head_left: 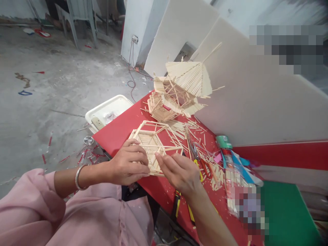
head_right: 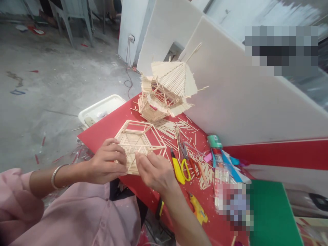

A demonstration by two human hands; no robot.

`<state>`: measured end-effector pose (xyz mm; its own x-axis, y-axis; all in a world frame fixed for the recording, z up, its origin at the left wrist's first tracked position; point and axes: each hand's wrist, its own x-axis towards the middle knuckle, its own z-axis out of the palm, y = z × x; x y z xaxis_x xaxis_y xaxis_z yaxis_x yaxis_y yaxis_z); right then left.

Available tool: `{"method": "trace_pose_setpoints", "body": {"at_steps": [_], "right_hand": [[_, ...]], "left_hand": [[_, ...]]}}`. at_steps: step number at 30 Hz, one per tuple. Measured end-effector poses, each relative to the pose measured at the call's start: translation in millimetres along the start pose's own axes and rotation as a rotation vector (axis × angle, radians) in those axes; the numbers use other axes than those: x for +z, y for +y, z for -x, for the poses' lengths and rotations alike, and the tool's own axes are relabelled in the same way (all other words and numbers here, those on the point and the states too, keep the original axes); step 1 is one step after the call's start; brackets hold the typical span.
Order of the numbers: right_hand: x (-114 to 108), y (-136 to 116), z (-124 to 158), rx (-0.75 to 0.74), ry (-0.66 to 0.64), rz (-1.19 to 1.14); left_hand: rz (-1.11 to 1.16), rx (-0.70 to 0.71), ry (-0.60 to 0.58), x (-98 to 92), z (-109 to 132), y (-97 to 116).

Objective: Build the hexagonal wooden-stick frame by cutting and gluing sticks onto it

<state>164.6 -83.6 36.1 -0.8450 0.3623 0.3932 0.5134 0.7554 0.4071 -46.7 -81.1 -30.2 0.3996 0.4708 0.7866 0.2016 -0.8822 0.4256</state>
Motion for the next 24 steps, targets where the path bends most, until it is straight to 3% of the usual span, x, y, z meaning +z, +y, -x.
{"method": "trace_pose_setpoints", "body": {"at_steps": [24], "right_hand": [[0.4,-0.1,1.2,0.004,-0.004,0.012]], "left_hand": [[0.009,0.003,0.0,0.6,1.3,-1.1]]}}
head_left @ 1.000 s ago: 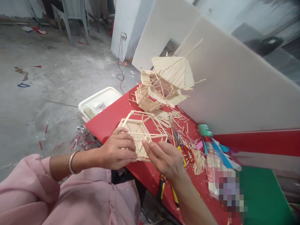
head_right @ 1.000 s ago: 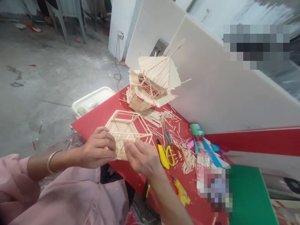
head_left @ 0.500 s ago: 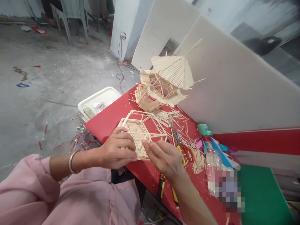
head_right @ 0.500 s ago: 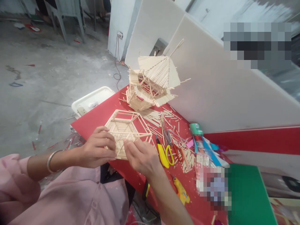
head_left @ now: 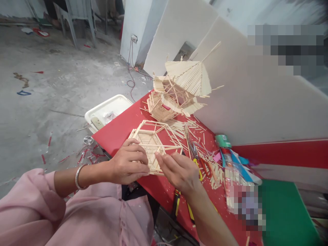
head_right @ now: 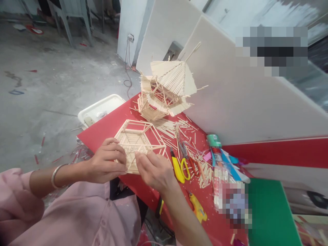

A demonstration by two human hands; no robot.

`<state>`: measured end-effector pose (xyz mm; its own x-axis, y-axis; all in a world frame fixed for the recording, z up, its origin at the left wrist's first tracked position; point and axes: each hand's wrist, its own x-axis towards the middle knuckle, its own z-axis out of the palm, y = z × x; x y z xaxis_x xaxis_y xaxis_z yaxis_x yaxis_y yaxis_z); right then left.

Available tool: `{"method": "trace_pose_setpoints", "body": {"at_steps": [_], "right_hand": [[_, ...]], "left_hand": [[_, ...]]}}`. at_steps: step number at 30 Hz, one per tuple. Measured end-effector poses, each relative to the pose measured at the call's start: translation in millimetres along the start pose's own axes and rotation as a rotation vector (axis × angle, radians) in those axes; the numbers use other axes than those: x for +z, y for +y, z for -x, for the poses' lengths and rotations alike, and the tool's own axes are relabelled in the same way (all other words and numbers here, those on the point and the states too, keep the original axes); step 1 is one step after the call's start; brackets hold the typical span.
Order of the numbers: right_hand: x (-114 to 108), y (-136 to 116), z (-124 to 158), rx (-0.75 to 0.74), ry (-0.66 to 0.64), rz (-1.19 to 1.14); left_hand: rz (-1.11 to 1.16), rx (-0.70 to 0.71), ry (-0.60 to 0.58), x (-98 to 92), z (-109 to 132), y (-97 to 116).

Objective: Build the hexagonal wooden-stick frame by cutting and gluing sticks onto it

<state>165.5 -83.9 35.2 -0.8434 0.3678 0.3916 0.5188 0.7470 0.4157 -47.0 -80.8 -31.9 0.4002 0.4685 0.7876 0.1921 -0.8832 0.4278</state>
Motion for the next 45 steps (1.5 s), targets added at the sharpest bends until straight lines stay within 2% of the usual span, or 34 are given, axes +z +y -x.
{"method": "trace_pose_setpoints", "body": {"at_steps": [30,39,42,45], "right_hand": [[-2.6,0.0,3.6,0.02,-0.044,0.05],[-5.0,-1.3,3.7,0.025,-0.036,-0.039],[-7.6,-4.5,8.0,0.084,-0.044,-0.097],[-14.0,-13.5,13.8,0.225,-0.037,-0.144]], "left_hand": [[-0.045,-0.002,-0.031,0.1,2.8,-3.2],[-0.053,-0.001,-0.025,0.9,3.6,-4.3],[-0.054,-0.003,-0.022,1.1,3.9,-5.2],[-0.055,-0.008,-0.02,1.1,4.4,-5.6]]}}
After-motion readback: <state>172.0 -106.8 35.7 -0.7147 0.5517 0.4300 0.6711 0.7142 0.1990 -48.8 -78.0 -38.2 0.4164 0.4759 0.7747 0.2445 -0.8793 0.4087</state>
